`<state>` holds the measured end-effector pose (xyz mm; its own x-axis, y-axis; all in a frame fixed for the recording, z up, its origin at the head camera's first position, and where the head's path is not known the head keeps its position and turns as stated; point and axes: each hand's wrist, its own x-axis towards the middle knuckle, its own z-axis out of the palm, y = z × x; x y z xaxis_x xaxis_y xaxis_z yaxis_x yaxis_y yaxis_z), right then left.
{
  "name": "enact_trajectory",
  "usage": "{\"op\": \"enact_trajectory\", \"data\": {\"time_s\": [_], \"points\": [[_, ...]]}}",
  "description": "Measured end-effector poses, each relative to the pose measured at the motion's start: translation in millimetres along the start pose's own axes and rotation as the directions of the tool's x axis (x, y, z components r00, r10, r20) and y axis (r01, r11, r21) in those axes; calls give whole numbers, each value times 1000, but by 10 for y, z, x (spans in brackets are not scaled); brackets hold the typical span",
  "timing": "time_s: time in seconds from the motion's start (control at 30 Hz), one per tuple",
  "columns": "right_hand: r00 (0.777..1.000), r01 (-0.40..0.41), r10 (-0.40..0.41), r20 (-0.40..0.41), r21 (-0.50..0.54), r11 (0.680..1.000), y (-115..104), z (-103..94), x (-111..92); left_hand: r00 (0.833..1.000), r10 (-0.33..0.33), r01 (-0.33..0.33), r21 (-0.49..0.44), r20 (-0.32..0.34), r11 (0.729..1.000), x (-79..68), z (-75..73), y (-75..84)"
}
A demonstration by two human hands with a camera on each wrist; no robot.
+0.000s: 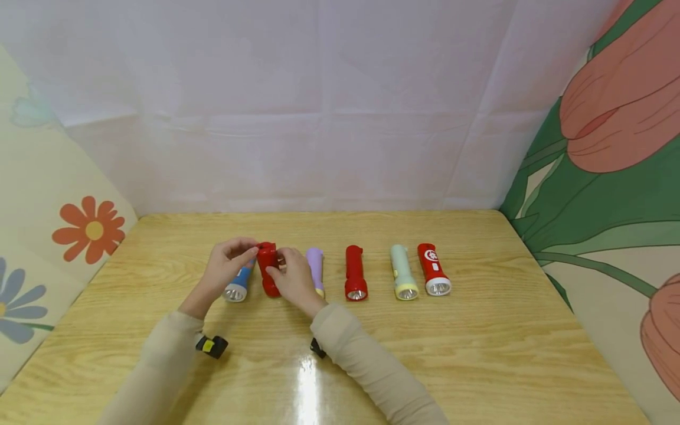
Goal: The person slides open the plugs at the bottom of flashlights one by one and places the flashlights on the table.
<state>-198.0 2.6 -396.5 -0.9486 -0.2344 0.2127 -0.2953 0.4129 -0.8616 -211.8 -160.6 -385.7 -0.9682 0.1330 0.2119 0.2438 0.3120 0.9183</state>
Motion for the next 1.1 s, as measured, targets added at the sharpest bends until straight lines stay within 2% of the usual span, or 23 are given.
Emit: {"op": "enact_trajectory", "data": {"time_s": [0.37, 0.77, 0.93, 1.1], "points": [[1000, 19, -19, 14, -7, 1000, 26, -15, -21, 1000, 3, -2, -48, 29, 999, -41, 1, 7], [1000, -8, 8, 11, 19, 1000, 26, -41, -12, 1000, -13, 13, -10, 20, 1000, -57, 27, 36], [1000, 14, -15, 10, 31, 999, 50, -55, 1, 1000, -22, 22, 16, 20, 1000, -35, 32, 64], [999, 40, -41, 12, 32, 999, 72, -59, 11, 998, -70, 70, 27, -6, 997, -26, 49, 126]]}}
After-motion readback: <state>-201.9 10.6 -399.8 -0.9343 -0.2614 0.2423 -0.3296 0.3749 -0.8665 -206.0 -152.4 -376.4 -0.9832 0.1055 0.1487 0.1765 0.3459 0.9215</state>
